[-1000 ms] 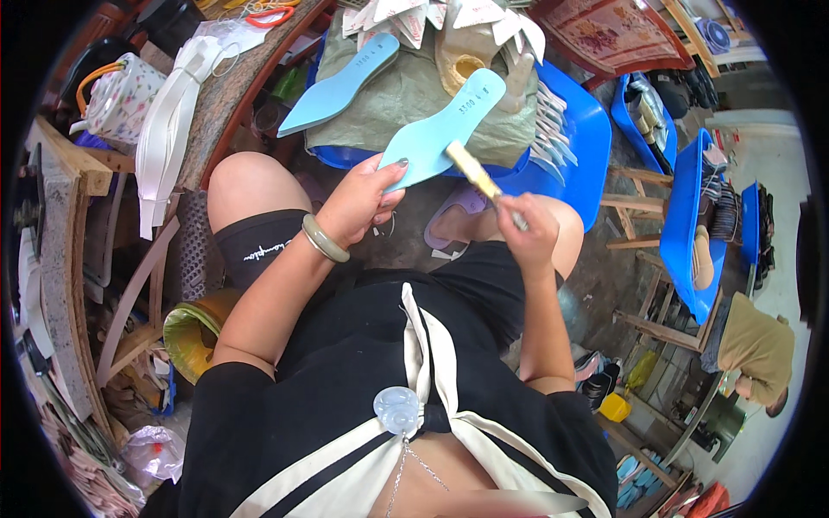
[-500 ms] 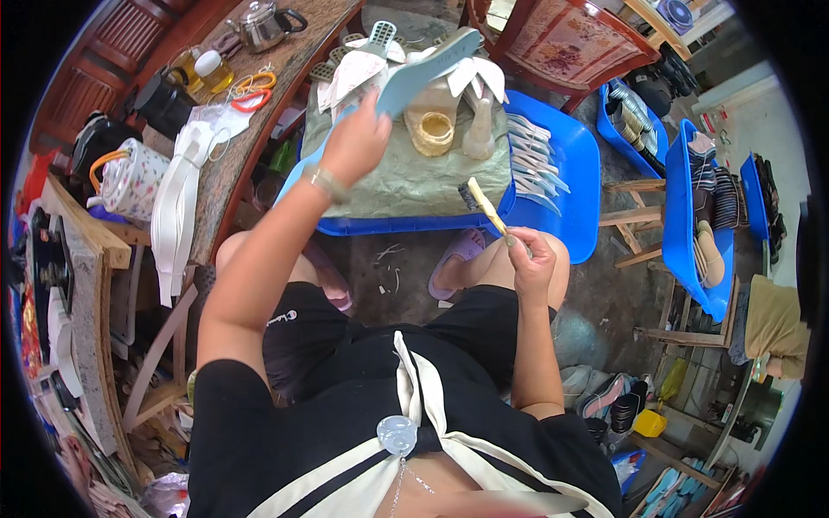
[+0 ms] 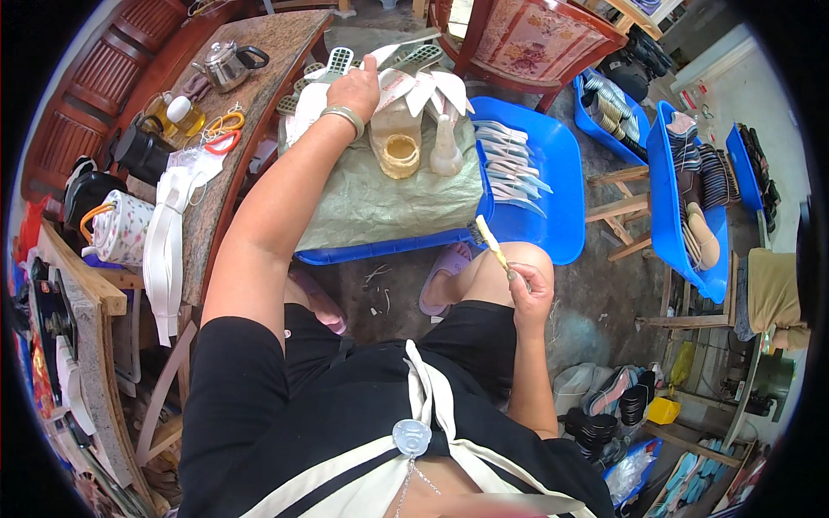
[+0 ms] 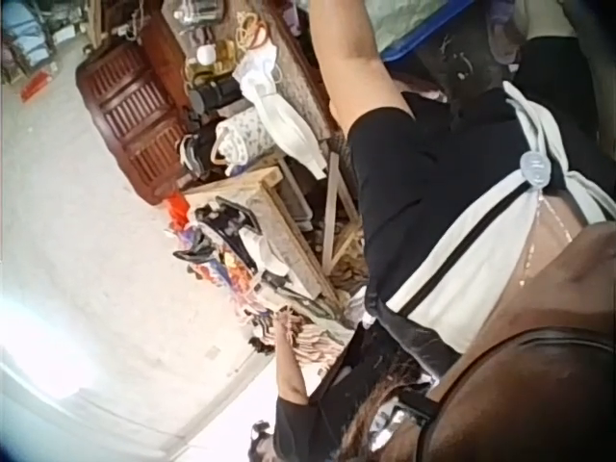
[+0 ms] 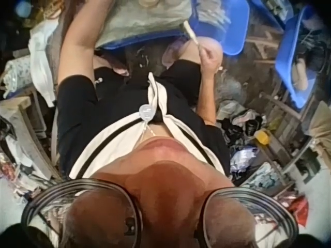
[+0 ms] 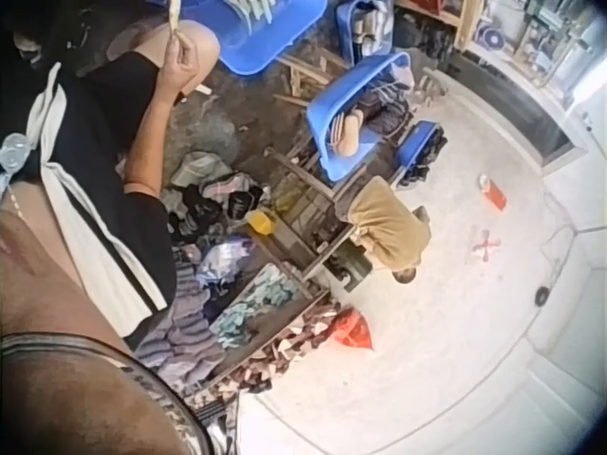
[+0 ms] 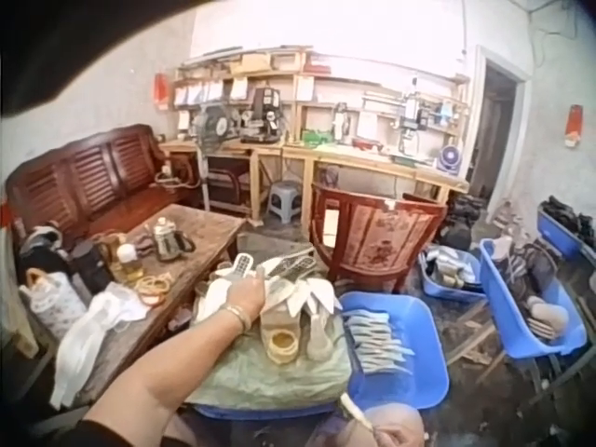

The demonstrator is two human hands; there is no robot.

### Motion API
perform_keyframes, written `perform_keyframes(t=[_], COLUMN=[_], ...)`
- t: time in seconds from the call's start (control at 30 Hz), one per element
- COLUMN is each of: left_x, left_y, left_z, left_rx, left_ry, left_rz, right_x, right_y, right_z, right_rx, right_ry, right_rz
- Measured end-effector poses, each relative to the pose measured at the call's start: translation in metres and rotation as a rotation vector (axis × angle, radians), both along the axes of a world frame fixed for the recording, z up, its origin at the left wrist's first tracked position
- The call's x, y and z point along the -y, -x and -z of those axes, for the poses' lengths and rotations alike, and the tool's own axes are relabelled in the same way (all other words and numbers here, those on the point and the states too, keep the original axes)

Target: Applying adhesive to shoe insoles and component surfaces using a brush.

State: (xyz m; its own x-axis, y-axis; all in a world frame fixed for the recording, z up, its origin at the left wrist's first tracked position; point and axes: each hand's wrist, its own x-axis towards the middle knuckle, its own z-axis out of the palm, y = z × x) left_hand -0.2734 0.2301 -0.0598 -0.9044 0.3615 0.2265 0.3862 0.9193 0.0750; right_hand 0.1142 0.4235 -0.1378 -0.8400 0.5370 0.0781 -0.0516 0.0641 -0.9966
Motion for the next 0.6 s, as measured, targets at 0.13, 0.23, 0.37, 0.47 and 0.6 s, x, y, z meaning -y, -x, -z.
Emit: perform_keyframes(t=[0.13,0.23,0.37,0.47,0.6], left_x=[-0.013,-0.022,-0.049,-0.062,-0.055], left_y=[-0.003,-0.002,-0.031,-0.048,-0.063], left_z=[-0.006,-0.002,0.018,0.035,0.035], left_rx=[-0.023,-0.104,-0.084,-0.077,0.036], left_ry=[-0.002,0.069,0.0,0.088,0.115], left_rz=[0.004,0.057,0.122,0.177,0.189], right_x=[0.0,0.004,0.005,0.003,0.005], right_y=[0.001,0.005,0.001,-0.005,-0.009], right_z=[0.004,0.003,0.003,0.005,0.003], right_rx=[0.011,-0.026,-0.04,-0.029,-0.022], right_ry=[0.065,0.079,0.091,0.089,0.068], right_rz=[-0.014,-0.035,-0.038,-0.035,-0.03])
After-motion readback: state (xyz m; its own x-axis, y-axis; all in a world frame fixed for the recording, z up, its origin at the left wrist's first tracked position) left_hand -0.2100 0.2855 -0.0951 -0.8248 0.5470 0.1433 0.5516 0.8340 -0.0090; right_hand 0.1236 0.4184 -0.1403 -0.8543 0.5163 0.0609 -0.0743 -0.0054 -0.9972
